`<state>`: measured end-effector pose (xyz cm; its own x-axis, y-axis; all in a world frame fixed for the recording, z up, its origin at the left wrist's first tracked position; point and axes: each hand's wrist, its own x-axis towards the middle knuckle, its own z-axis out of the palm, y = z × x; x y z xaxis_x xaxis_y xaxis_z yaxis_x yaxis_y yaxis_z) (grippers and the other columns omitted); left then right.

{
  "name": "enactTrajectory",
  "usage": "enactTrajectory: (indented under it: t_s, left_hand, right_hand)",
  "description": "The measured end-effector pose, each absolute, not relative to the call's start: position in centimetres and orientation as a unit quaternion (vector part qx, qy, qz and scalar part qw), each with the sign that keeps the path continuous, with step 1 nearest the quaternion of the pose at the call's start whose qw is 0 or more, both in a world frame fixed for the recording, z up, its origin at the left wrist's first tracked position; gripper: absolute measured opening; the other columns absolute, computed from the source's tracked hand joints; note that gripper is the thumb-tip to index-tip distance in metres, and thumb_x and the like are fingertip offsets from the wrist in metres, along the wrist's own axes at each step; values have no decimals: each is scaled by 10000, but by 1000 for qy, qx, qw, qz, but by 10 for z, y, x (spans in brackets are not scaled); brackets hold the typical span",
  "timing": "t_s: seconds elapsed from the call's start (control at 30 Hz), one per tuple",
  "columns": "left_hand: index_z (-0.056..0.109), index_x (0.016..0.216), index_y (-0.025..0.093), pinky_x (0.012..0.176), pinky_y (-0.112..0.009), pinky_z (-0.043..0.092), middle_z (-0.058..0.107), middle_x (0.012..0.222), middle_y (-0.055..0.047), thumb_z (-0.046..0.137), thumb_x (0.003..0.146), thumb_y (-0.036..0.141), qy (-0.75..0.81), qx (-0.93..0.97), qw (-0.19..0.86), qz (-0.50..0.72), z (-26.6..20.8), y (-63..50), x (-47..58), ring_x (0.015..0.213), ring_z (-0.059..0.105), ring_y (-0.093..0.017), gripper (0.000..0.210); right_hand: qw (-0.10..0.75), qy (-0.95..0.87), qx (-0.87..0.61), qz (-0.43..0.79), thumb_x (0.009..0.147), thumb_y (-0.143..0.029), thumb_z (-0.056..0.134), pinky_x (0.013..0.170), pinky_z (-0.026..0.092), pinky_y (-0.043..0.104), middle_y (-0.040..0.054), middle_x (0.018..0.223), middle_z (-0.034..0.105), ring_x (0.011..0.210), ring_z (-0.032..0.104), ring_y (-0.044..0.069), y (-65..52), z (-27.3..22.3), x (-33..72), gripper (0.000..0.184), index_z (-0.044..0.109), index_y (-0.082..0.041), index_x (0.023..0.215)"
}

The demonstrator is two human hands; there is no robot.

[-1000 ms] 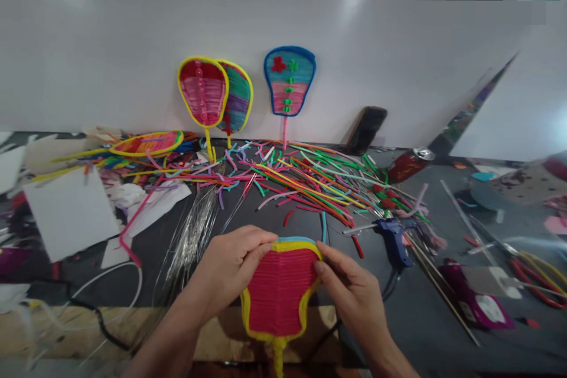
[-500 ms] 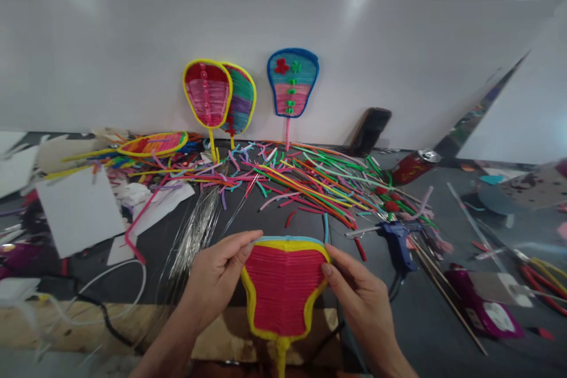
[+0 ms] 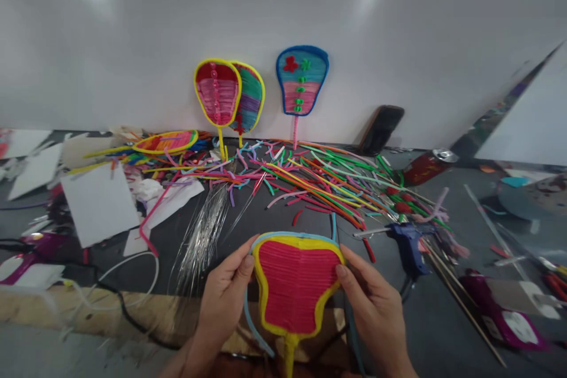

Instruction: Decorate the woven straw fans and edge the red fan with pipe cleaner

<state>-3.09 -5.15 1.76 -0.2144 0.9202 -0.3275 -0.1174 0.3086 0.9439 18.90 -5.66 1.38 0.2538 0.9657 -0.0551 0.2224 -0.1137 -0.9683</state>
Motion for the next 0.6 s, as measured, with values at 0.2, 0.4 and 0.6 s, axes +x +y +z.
enactTrajectory:
  t_s: [0.2,0.4,0.6]
  left_hand:
    - [661,1080,152,871,-342,523,718,1013,-101,687,731,403,541,203,624,526,18,-53,-17,958,663,-239,430]
    - [666,1032,157,804,-334,542,727,952,-88,699,724,377,512,185,666,509,16,-61,-6,902,674,-230,380]
    - [651,1041,188,790,-335,552,713,994,-58,608,809,391,518,213,681,471,9,-73,-4,936,658,-221,312]
  right_hand:
    - [478,-461,-641,385,803,-388,612,784,581,341,93,1091,690,919,684,235,-61,12,186,395,659,-179,1135]
    - [499,-425,-638,404,844,-381,564,876,539,371,106,1200,632,1031,641,237,-65,8,179,427,604,-168,1212]
    - [499,-430,-644,389,885,-359,507,983,464,368,90,1329,533,1192,534,218,-69,3,172,438,534,-183,1285]
